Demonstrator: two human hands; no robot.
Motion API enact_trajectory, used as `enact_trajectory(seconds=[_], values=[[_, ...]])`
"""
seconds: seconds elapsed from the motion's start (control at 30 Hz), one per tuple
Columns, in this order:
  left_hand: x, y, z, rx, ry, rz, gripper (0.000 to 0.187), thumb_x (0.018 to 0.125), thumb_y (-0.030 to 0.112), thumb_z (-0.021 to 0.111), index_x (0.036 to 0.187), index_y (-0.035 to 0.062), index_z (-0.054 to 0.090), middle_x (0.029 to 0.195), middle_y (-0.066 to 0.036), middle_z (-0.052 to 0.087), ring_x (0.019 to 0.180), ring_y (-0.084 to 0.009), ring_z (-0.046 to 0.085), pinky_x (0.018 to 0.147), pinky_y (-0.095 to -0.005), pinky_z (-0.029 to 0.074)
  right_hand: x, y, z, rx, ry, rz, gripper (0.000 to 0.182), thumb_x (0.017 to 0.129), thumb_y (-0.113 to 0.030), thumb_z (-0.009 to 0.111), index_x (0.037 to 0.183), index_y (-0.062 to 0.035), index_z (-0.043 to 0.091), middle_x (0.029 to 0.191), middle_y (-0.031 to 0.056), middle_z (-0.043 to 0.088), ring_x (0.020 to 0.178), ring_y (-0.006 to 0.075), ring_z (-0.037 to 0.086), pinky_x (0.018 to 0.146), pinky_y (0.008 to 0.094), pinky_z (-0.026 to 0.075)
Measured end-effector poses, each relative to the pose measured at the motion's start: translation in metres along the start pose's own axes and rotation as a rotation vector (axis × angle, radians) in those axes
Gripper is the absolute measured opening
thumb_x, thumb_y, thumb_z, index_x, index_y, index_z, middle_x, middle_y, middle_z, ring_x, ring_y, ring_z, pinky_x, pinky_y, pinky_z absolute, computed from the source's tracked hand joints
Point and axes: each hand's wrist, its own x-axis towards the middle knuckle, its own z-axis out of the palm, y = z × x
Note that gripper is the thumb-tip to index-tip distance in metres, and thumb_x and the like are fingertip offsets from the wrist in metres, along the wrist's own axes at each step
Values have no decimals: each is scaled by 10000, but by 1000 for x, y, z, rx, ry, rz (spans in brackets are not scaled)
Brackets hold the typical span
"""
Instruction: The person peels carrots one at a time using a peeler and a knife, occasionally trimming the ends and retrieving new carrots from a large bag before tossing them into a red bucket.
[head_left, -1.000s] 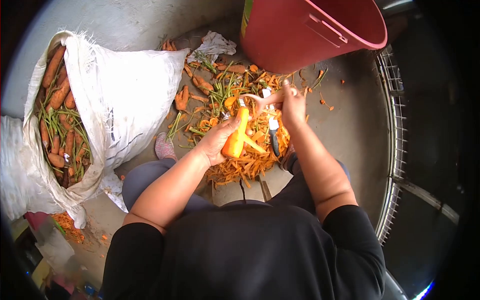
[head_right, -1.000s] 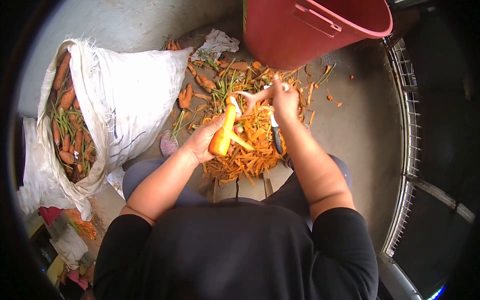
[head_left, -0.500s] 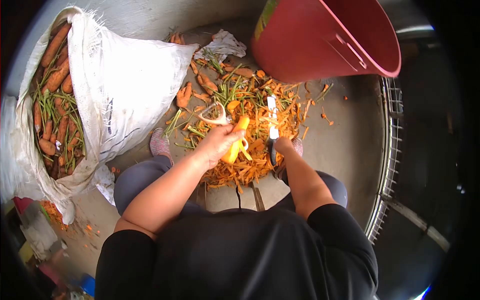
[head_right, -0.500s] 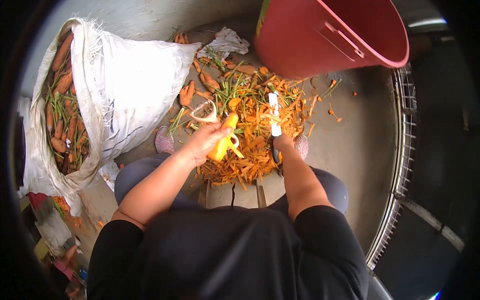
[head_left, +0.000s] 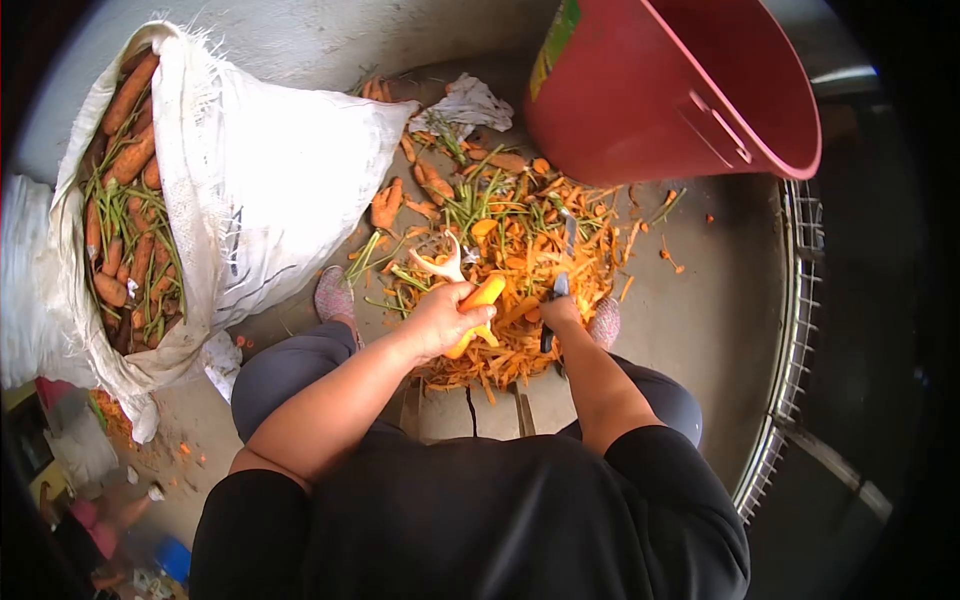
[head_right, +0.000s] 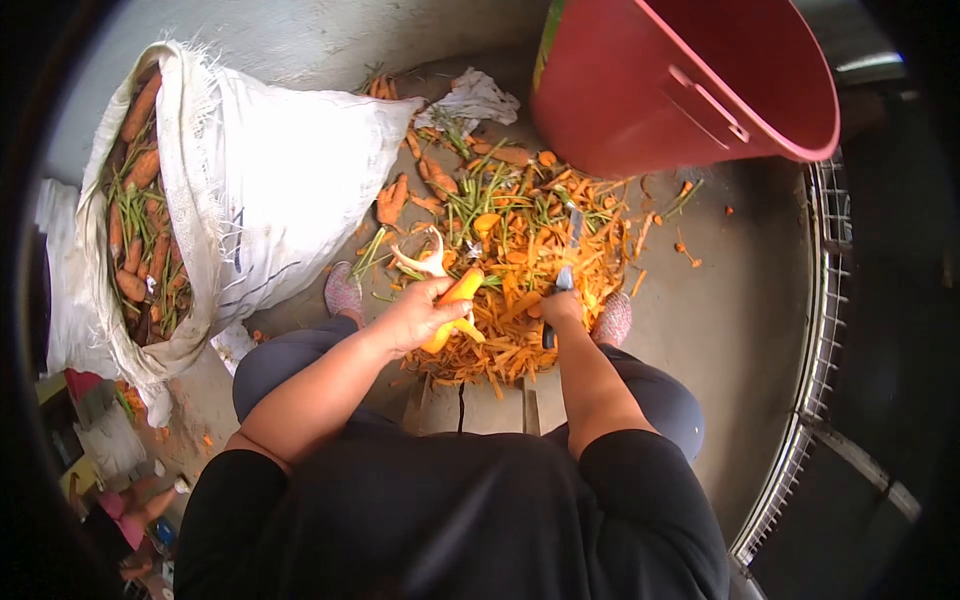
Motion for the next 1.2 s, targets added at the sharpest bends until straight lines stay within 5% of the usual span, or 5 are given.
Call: enact_trajectory(seconds=[0.17, 0.37, 0.47, 0.57, 1.2], values=[[0, 8, 6, 131, 38, 84, 339, 765, 214, 666, 1011, -4, 580, 827, -53, 595, 737, -113, 536, 691, -258, 424, -80, -24, -54, 765, -166, -156, 269, 867, -215, 425, 889, 49, 474, 713, 140, 495, 559, 213, 451, 497, 391, 387], [-8, 11, 10, 388, 118, 153, 329, 736, 211, 699, 977, 6, 607, 747, -40, 593, 680, -97, 531, 632, -259, 426, -196, 9, -118, 844, -340, -293, 243, 850, -220, 419, 896, 13, 473, 655, 128, 529, 419, 191, 459, 391, 333, 406], [-6, 4, 9, 521, 178, 172, 350, 698, 240, 724, 945, 15, 623, 744, -64, 604, 673, -125, 547, 644, -279, 429, -235, 39, -118, 549, -306, -578, 209, 855, -170, 457, 975, 1, 471, 703, 120, 568, 552, 180, 560, 444, 345, 451], [-7, 3, 7, 580, 187, 124, 387, 660, 287, 741, 925, 27, 634, 744, -96, 615, 687, -170, 576, 669, -298, 436, -268, 56, -96, 230, 166, -840, 323, 824, -215, 583, 994, 29, 458, 735, 210, 587, 676, 323, 604, 604, 403, 467], [-9, -9, 10, 747, 375, 255, 381, 640, 281, 734, 915, 38, 630, 795, -140, 612, 784, -256, 599, 733, -347, 446, -287, 53, -74, -125, 176, -766, 293, 844, -256, 499, 973, 3, 457, 754, 283, 578, 775, 433, 564, 713, 476, 442]])
